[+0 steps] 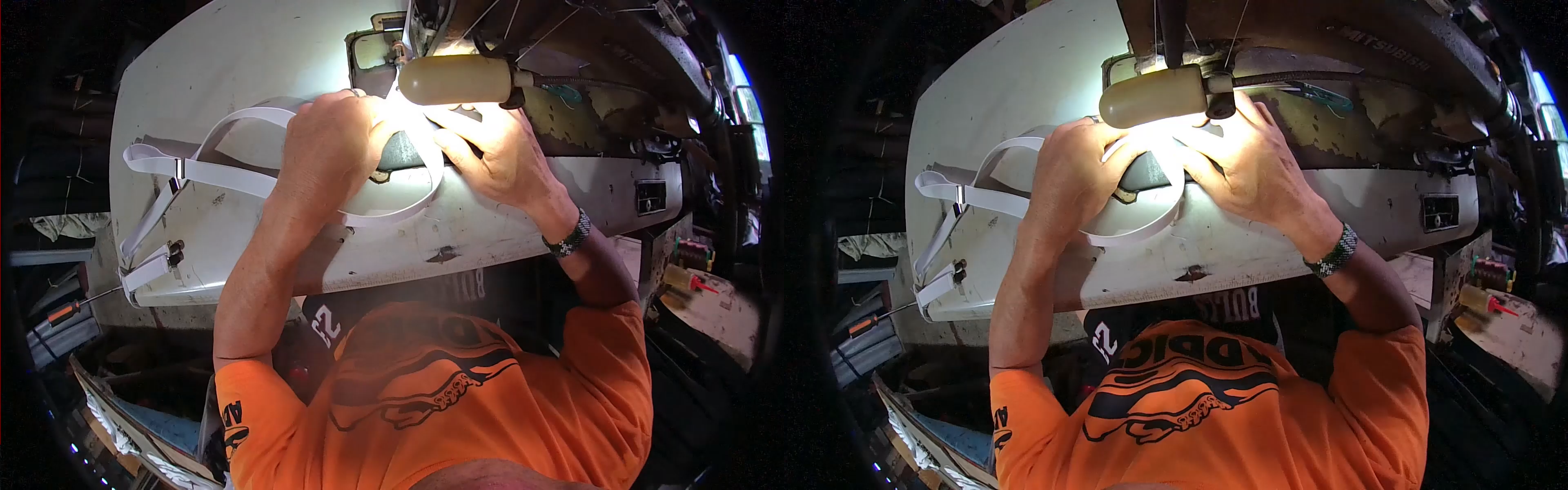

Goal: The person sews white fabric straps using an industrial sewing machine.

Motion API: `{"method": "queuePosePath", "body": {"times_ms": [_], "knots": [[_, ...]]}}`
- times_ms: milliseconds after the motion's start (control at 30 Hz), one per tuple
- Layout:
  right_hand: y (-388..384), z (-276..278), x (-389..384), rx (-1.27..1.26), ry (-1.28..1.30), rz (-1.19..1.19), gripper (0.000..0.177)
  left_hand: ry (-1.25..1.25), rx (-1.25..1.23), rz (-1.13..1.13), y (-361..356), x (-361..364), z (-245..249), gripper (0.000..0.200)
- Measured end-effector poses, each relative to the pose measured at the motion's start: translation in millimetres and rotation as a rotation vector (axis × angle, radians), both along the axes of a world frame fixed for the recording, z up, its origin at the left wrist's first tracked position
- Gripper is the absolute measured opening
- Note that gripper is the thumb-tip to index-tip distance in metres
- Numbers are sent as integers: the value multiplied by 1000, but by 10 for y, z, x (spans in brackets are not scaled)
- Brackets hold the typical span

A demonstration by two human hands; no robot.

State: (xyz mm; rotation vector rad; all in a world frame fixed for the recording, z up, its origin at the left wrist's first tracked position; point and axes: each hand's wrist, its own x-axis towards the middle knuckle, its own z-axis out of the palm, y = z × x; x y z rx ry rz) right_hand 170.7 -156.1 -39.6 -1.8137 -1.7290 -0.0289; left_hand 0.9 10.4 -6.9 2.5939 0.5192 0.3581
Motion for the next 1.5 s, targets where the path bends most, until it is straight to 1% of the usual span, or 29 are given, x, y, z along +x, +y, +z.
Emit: {"method": "queuePosePath", "body": {"times_ms": [100,233,300,400,500,600,633,700,800,900,1000,1100,1200,1300,1500], "knots": [[-4,-14,10,12,-3,6,30,-7,-2,8,-9,3,12,28],[-19,16,7,-60,92,-1,27,-25,13,5,2,15,-27,27],[-20,12,13,-54,104,0,26,-29,35,-4,1,22,-29,27],[-4,-24,12,19,77,9,24,-19,34,6,-3,23,-11,28],[4,-5,9,33,78,13,24,-64,17,17,16,45,-47,30],[-10,-4,12,16,61,10,23,5,57,-2,6,32,33,19],[-5,-12,13,24,58,16,23,-13,47,13,13,26,11,21],[2,4,24,19,57,20,23,-56,27,46,50,47,-51,34],[-19,15,23,-31,84,12,24,-52,16,55,68,69,-47,36],[-19,10,19,-58,108,12,24,-99,42,34,109,83,-80,36],[-14,30,24,-25,77,26,24,-78,23,47,106,81,-69,36],[2,31,18,5,77,37,24,-146,45,17,151,98,-144,35],[6,51,16,-2,83,38,23,-133,76,7,160,97,-138,34],[3,47,12,-2,93,28,23,-90,36,23,147,103,-110,33],[1,31,23,20,98,26,22,-102,5,34,106,119,-106,29]]}}
